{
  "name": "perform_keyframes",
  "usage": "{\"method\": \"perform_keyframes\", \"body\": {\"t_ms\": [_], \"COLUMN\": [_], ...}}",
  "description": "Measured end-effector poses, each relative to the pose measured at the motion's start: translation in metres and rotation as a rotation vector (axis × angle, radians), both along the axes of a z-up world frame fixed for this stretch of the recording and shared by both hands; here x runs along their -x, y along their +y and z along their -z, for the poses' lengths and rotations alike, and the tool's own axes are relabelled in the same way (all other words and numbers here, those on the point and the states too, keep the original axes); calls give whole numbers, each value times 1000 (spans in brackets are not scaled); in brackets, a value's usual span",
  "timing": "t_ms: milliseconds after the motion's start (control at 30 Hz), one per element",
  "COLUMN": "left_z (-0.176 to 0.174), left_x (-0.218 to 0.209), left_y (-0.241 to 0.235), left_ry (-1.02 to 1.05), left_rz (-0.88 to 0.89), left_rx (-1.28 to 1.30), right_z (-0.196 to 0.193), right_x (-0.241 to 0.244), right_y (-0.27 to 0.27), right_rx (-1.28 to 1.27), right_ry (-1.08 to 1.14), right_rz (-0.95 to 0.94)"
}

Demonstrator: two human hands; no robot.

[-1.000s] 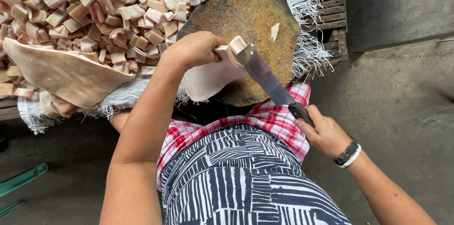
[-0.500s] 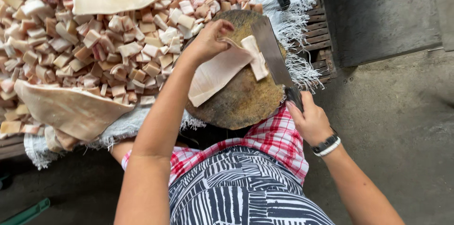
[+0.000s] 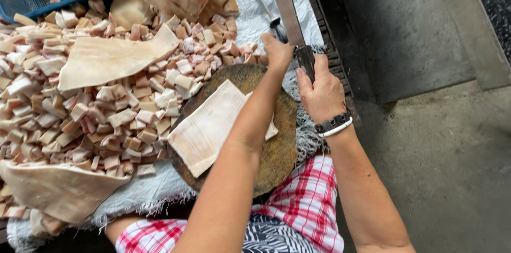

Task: The person cuts large slabs of pork skin and fat into strips and then into small cubes using a cleaver on a wooden chopping board.

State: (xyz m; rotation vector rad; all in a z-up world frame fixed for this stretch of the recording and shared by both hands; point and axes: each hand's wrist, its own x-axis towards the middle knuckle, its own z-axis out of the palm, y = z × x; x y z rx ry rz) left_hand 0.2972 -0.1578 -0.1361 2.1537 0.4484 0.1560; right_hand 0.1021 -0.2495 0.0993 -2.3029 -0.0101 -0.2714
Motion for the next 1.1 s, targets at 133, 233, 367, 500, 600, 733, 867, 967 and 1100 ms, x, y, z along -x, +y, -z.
{"method": "perform_keyframes", "body": {"t_ms": [133, 233, 367, 500, 600, 733, 867, 967, 1100], "left_z": [17, 25, 15, -15, -51, -128, -198, -230, -248], "left_x": [-20, -52, -83, -90, -65, 35, 183, 261, 320], "left_y": [-17, -3, 38, 64, 77, 116, 176, 191, 204], "left_ry": [-100, 56, 313, 444, 482, 399, 473, 530, 515], "left_rz": [50, -75, -71, -22, 38, 327, 336, 287, 289], "left_rx": [-65, -17, -55, 870, 1219, 1403, 849, 766, 573], "right_z": [9, 14, 12, 12, 15, 10, -2, 5, 21], "right_x": [-9, -8, 6, 18, 29, 33, 24, 33, 46], "right_y": [-4, -4, -11, -17, -13, -6, 11, 37, 64], "right_rx": [-8, -52, -137, -175, -254, -305, 41, 177, 322], "right_ry": [95, 103, 112, 158, -8, -152, -132, -339, -440], "right_rz": [33, 73, 119, 166, 149, 44, -9, -143, -370]}}
